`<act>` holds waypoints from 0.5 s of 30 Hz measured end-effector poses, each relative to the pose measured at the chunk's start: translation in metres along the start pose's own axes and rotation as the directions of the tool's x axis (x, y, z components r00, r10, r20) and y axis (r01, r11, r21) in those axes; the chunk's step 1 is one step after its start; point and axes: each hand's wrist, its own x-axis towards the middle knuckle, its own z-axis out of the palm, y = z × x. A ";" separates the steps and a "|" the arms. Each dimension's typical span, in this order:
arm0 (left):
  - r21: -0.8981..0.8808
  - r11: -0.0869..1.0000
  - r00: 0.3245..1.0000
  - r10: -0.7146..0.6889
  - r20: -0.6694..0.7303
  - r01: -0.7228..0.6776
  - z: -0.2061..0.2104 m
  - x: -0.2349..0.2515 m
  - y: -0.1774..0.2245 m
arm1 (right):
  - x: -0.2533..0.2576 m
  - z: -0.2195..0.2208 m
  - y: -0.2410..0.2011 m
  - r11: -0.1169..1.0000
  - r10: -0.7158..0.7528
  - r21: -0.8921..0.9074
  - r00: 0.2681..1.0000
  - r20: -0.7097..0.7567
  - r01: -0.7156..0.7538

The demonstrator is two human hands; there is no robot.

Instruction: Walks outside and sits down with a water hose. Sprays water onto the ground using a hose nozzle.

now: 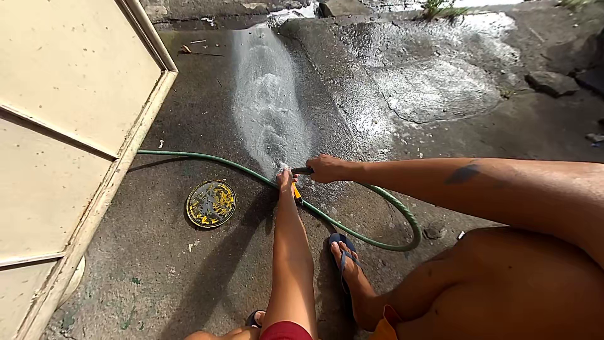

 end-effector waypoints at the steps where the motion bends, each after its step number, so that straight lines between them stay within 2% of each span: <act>1: -0.018 1.000 1.000 0.010 0.000 -0.010 0.001 0.001 -0.001 | 0.001 0.001 0.000 1.000 0.001 -0.004 1.000 0.001 -0.001; 6: -0.155 0.986 0.998 -0.057 0.005 0.057 0.004 0.003 0.001 | 0.001 0.001 0.000 1.000 0.006 -0.014 1.000 0.003 -0.006; 15: -0.224 0.965 0.989 -0.121 0.081 0.136 -0.002 0.011 -0.004 | -0.001 0.001 0.001 1.000 -0.007 0.003 1.000 -0.003 0.007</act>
